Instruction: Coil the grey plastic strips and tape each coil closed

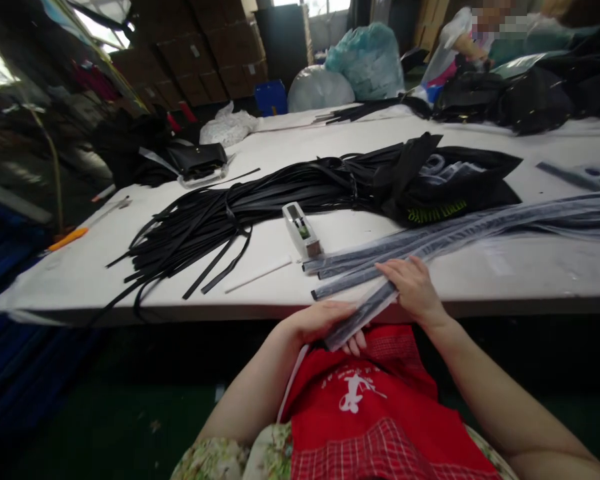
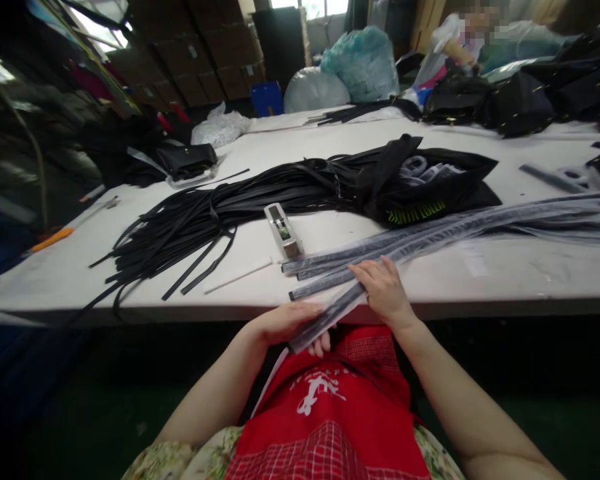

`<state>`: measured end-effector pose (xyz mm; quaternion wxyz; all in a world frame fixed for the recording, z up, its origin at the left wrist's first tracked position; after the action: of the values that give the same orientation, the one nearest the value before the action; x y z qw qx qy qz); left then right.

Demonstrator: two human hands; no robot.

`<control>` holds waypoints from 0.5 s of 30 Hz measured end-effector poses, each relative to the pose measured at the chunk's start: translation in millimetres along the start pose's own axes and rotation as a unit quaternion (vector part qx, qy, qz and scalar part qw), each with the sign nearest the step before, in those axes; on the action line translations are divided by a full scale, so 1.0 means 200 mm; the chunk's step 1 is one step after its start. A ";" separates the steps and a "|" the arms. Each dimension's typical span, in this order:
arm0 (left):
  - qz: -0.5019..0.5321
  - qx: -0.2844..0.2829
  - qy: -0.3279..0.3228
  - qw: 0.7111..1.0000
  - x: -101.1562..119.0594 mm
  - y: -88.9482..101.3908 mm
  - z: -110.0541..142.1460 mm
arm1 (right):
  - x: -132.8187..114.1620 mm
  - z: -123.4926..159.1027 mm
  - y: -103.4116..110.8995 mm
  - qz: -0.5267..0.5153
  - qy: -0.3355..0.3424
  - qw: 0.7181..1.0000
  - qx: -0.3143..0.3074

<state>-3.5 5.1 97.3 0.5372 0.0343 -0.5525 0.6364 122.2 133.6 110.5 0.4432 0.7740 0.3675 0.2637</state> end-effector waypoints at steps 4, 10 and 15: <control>0.031 -0.019 0.074 0.997 -0.11 0.09 0.06 | 0.05 0.02 -0.03 0.053 0.039 0.998 -0.002; -0.022 0.163 0.034 0.986 -0.16 0.18 0.04 | 0.05 0.05 -0.07 0.071 0.053 0.996 -0.027; -0.091 0.253 -0.028 0.963 -0.17 0.19 -0.02 | 0.02 0.08 -0.04 0.057 0.043 0.995 -0.063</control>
<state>-14.2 -6.5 47.7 0.5508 0.2369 -0.3832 0.7026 132.5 131.6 95.6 0.4592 0.7523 0.3238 0.3439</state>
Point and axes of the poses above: each hand's wrist, its own z-axis away from the middle knuckle, its own y-axis out of the back of the hand, x = y × z, the point moved 7 cm from there along -z, towards the middle knuckle, and after that the axes turned 14 degrees about z, right-handed, at the moved point
